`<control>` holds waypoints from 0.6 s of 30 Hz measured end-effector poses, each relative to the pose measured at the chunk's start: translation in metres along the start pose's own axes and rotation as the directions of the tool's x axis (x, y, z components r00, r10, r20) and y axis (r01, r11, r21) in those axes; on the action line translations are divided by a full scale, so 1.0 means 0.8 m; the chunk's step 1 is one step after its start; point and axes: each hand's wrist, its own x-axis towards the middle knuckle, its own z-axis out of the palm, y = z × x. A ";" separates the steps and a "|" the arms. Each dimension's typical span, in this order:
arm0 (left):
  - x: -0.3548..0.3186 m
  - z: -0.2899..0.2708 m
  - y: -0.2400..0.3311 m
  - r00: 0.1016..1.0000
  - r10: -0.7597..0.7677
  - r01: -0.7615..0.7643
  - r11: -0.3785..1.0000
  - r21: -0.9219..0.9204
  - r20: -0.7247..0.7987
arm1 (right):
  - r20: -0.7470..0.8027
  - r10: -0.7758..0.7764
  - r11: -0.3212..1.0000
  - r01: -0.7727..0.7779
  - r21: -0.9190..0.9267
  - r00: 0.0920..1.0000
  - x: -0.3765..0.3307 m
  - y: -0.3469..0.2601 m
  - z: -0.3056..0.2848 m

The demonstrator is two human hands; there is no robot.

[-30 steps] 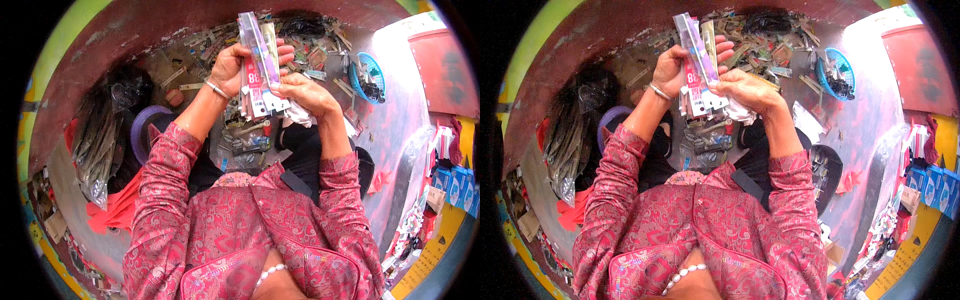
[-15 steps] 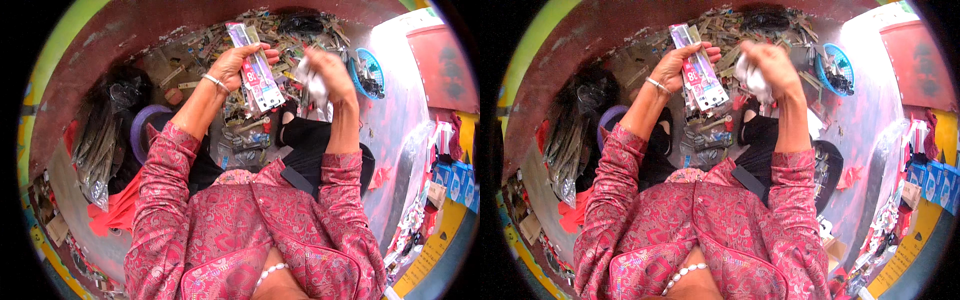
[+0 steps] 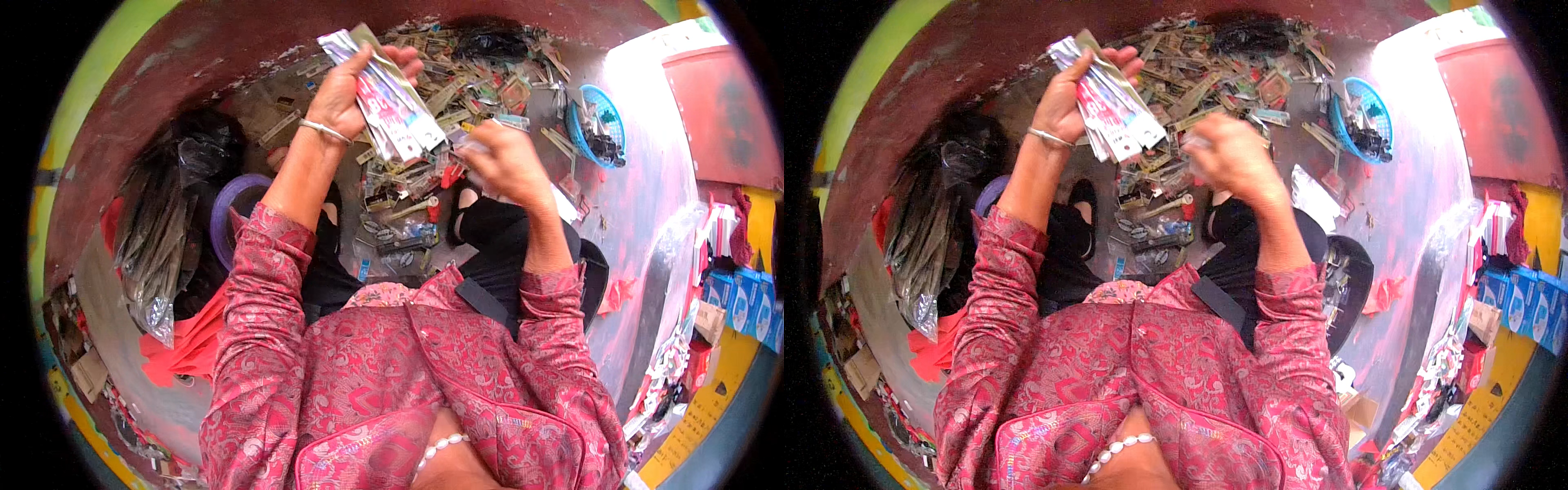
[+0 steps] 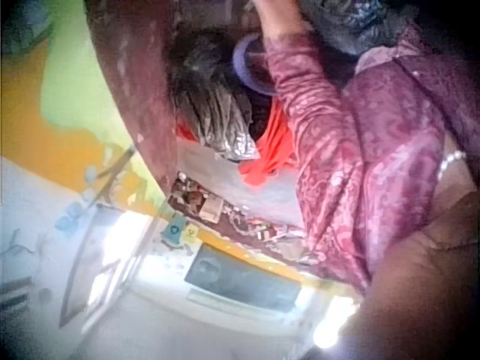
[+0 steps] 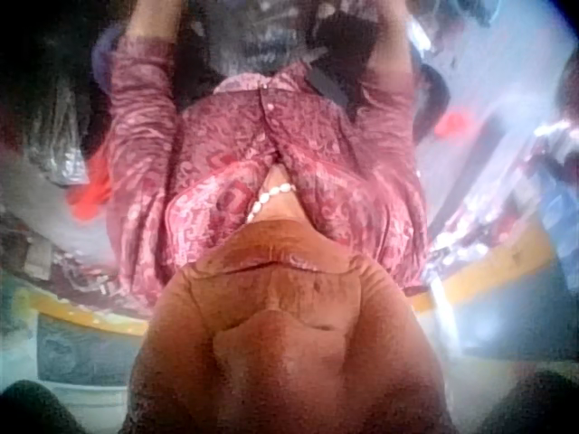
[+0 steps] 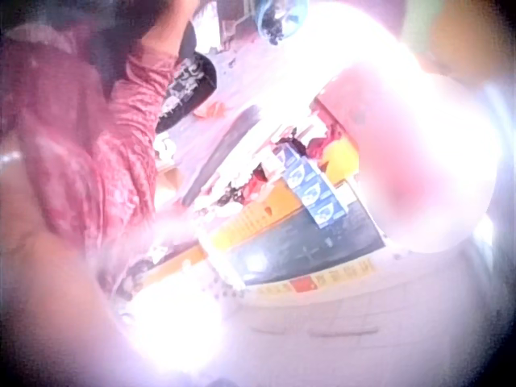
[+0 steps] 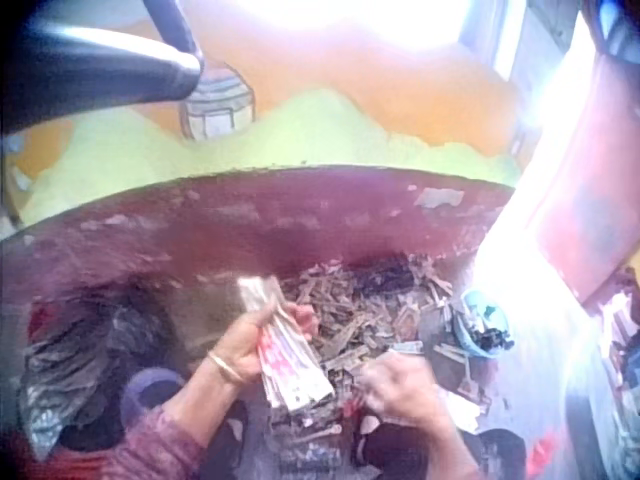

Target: The person picks up packaged stationery items from a pile on the floor, wipes each package with a cloth, and places the cleaned items into a plastic bag or a bin.

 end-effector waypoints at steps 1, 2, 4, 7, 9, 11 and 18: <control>0.002 -0.003 -0.004 0.997 -0.072 0.072 0.997 0.033 0.017 | -0.116 0.191 0.956 -0.158 0.248 0.975 0.000 0.012 -0.013; 0.000 0.000 -0.007 0.990 -0.138 0.136 0.988 0.070 0.032 | -0.179 0.388 0.830 -0.258 0.495 0.904 0.006 0.021 -0.026; -0.006 0.009 -0.026 0.978 -0.206 0.210 0.967 0.141 -0.044 | -0.220 0.573 0.609 -0.231 0.758 0.790 0.016 0.031 -0.042; -0.010 0.011 -0.049 0.939 -0.342 0.325 0.912 0.250 0.025 | -0.472 0.421 0.776 -0.038 0.630 0.775 0.043 -0.012 -0.033; -0.015 0.015 -0.059 0.916 -0.390 0.336 0.874 0.351 0.095 | -0.608 -0.109 0.960 0.242 0.140 0.786 0.055 -0.034 -0.026; -0.018 0.016 -0.065 0.905 -0.398 0.243 0.774 0.584 0.151 | -0.481 -0.329 0.941 0.324 -0.095 0.813 0.065 -0.032 0.008; -0.031 0.035 -0.055 0.892 -0.442 0.343 0.803 0.488 0.101 | -0.780 0.165 0.961 -0.275 -0.010 0.604 0.063 0.084 -0.028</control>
